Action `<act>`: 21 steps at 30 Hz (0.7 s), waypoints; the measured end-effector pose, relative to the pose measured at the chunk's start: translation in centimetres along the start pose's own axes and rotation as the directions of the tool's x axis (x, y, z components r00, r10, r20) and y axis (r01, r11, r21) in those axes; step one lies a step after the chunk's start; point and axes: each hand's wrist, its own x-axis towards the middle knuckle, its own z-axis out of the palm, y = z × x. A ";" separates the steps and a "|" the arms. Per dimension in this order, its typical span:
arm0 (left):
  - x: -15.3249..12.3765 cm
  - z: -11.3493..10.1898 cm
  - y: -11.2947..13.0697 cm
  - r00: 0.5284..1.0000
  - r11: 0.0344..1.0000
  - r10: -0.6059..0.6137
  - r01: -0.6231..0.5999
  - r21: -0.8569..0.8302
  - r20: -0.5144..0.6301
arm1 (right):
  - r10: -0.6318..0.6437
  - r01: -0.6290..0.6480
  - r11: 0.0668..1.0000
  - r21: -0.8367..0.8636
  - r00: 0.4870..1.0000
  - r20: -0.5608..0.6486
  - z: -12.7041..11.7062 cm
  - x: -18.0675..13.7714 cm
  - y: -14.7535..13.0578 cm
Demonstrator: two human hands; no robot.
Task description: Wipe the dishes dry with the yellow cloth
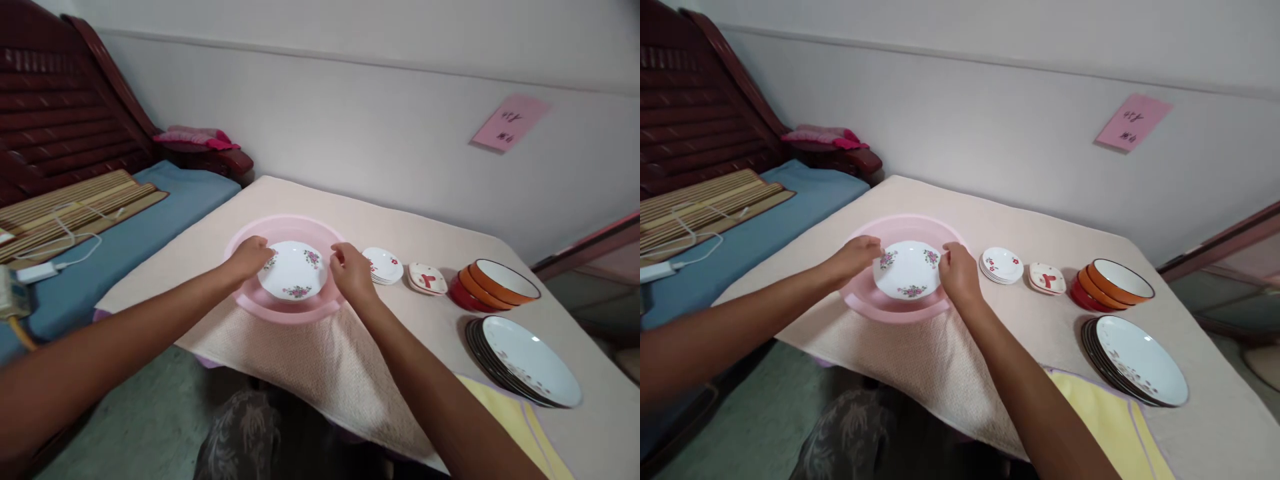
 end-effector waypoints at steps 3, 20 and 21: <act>-5.4 0.4 1.7 0.936 0.928 0.350 -0.353 -0.123 -0.048 | -0.010 0.033 0.977 0.212 0.994 -0.111 -1.5 -5.3 0.7; -16.0 24.4 -1.4 0.938 0.855 0.241 -0.083 -0.513 0.249 | 0.478 -0.319 0.741 0.591 0.868 -0.131 -7.4 -15.5 12.9; -15.9 25.1 -1.7 0.931 0.865 0.218 -0.044 -0.500 0.294 | 0.508 -0.306 0.736 0.603 0.839 -0.195 -8.7 -15.7 14.4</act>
